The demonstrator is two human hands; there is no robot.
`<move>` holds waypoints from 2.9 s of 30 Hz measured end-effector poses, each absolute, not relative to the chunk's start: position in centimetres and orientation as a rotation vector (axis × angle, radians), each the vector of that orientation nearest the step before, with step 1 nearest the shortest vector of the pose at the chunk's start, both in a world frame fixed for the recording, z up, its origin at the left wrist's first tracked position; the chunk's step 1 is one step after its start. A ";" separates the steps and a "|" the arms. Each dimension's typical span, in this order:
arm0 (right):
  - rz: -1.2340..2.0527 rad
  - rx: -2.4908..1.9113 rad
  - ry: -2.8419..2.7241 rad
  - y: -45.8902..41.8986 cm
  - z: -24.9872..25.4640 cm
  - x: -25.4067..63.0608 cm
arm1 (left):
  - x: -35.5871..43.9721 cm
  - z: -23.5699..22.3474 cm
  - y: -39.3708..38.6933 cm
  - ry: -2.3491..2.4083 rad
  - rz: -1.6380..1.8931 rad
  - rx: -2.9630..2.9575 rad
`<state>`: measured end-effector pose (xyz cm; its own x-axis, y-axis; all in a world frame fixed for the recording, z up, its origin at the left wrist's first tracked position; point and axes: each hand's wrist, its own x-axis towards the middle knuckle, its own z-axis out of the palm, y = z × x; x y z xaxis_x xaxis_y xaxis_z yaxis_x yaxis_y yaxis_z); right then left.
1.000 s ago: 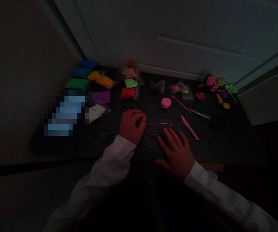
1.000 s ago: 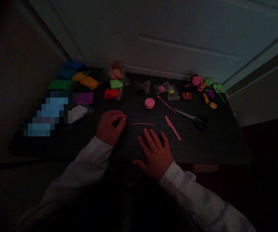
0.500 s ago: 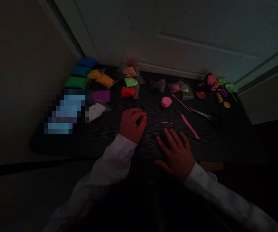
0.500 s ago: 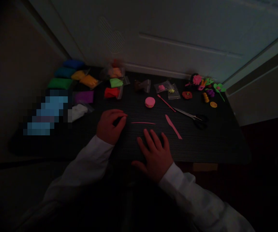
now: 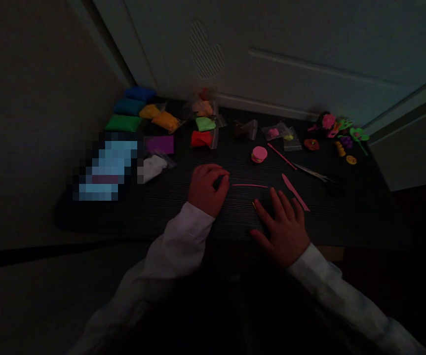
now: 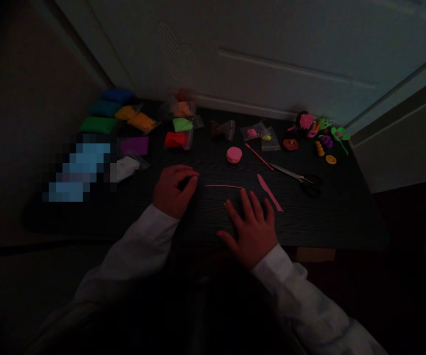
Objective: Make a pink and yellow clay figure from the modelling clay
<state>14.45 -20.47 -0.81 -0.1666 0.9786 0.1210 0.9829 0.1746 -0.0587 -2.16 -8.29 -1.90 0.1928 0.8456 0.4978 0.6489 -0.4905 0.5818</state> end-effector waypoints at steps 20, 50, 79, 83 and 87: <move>0.033 -1.907 -2.435 -20.5 -0.6 14.4 | -2.1 -2.0 -8.2 1.417 1.216 2.232; -0.013 -1.968 -2.397 -20.4 -0.5 14.7 | -2.2 -2.0 -8.2 1.420 1.202 2.237; -0.045 -1.981 -2.338 -20.5 -0.5 15.4 | -2.2 -2.0 -8.2 1.421 1.195 2.252; -0.004 -1.917 -2.404 -20.5 -0.5 15.2 | -2.2 -2.0 -8.2 1.430 1.198 2.255; -0.050 -1.983 -2.334 -20.5 -0.5 15.3 | -2.2 -2.0 -8.2 1.420 1.201 2.253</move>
<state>15.28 -20.47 -0.52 -0.1603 0.9838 0.0809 0.9863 0.1628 -0.0262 -2.21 -8.19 -2.00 0.1991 0.8307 0.5199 0.6509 -0.5087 0.5635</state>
